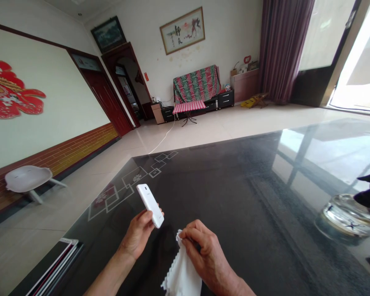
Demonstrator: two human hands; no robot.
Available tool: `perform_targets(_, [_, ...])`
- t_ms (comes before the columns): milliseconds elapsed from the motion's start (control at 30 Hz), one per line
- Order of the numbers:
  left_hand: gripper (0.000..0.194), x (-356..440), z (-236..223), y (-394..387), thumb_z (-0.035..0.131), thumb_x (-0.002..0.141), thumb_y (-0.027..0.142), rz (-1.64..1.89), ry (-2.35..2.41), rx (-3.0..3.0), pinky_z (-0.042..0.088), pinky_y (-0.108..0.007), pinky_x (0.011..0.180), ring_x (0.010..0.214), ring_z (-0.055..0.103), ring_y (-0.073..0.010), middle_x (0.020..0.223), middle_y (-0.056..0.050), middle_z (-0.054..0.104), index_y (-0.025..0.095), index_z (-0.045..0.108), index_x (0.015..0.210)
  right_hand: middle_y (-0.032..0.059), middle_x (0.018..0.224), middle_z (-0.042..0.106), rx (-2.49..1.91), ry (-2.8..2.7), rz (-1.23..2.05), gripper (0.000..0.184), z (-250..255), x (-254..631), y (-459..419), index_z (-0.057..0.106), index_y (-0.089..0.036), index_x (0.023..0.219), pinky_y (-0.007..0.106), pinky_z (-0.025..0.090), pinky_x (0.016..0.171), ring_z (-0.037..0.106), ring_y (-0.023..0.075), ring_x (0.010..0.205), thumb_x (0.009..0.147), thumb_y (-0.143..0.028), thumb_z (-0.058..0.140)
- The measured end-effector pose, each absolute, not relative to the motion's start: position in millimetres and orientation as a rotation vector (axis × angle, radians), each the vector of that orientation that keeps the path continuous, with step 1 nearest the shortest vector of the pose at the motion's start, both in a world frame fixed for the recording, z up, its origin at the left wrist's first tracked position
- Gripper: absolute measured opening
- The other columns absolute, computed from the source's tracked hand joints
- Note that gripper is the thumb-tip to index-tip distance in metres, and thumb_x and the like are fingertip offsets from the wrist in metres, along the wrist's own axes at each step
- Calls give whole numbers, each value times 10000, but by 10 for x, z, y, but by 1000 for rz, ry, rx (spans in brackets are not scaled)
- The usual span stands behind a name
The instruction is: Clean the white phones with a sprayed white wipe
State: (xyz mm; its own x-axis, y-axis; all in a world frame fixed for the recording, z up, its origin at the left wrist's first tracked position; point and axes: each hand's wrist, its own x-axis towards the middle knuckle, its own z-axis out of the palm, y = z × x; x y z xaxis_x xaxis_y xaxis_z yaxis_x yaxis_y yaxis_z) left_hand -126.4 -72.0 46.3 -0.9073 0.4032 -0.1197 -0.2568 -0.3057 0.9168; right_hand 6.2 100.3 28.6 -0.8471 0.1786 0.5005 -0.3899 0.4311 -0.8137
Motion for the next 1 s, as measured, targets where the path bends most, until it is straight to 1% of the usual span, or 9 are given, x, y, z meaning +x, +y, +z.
perform_targets(100, [451,-1232,410,-728,858,561,295,2123,1738,368,515,-297,760,816,652,-206,848,-44,712,127,702,950,24,833,593,127,-2151,1393,133,321,83,1087,627,-200,865,239,469,674,601,133,749,919,-197,505])
perform_targets(200, [433,-1162,358,-702,819,610,355,1971,1909,532,504,-325,805,844,648,-217,875,-50,709,138,689,962,24,834,589,101,-2144,1378,143,392,80,1130,634,-202,860,240,468,676,598,134,754,924,-207,506])
perform_targets(267, [430,-1127,325,-677,805,625,370,1922,1926,583,499,-342,830,869,649,-232,900,-62,707,140,680,967,25,840,586,123,-2132,1370,148,457,40,1110,646,-205,872,239,471,678,598,134,761,924,-208,507])
perform_targets(400, [433,-1132,257,-652,788,653,359,1875,1877,675,486,-363,866,946,635,-260,969,-80,698,152,663,1012,27,840,578,151,-2078,1327,151,597,-130,1016,670,-211,892,236,484,671,596,133,756,915,-204,520])
perform_targets(533, [484,-1194,203,-707,806,632,328,1865,1837,762,452,-386,922,1021,601,-284,1027,-86,675,163,657,1062,32,858,571,182,-2067,1286,176,692,-259,1006,681,-217,923,232,488,658,591,131,757,918,-183,508])
perform_targets(633, [533,-1228,177,-788,818,601,366,1853,1710,791,447,-398,920,1023,594,-301,1033,-98,669,152,665,1064,34,870,571,269,-2109,1286,189,706,-256,1072,667,-219,941,233,490,663,588,129,761,925,-168,486])
perform_targets(767, [629,-1232,165,-850,831,562,414,1872,1527,785,447,-389,908,1017,597,-312,1063,-116,674,145,665,1106,34,871,578,289,-2093,1309,174,672,-235,1123,633,-208,906,239,495,691,593,131,777,924,-147,471])
perform_targets(900, [588,-1198,202,-819,836,563,389,1789,1530,828,469,-390,871,958,617,-316,977,-111,689,134,681,1070,35,876,580,212,-2004,1276,136,701,-314,1055,629,-205,885,233,499,689,597,131,782,903,-142,509])
perform_targets(1000, [617,-1182,256,-798,835,562,404,1735,1549,841,497,-375,798,859,635,-295,889,-93,695,139,671,1095,39,886,584,232,-1945,1259,131,759,-387,977,645,-205,876,240,514,700,603,138,798,893,-146,529])
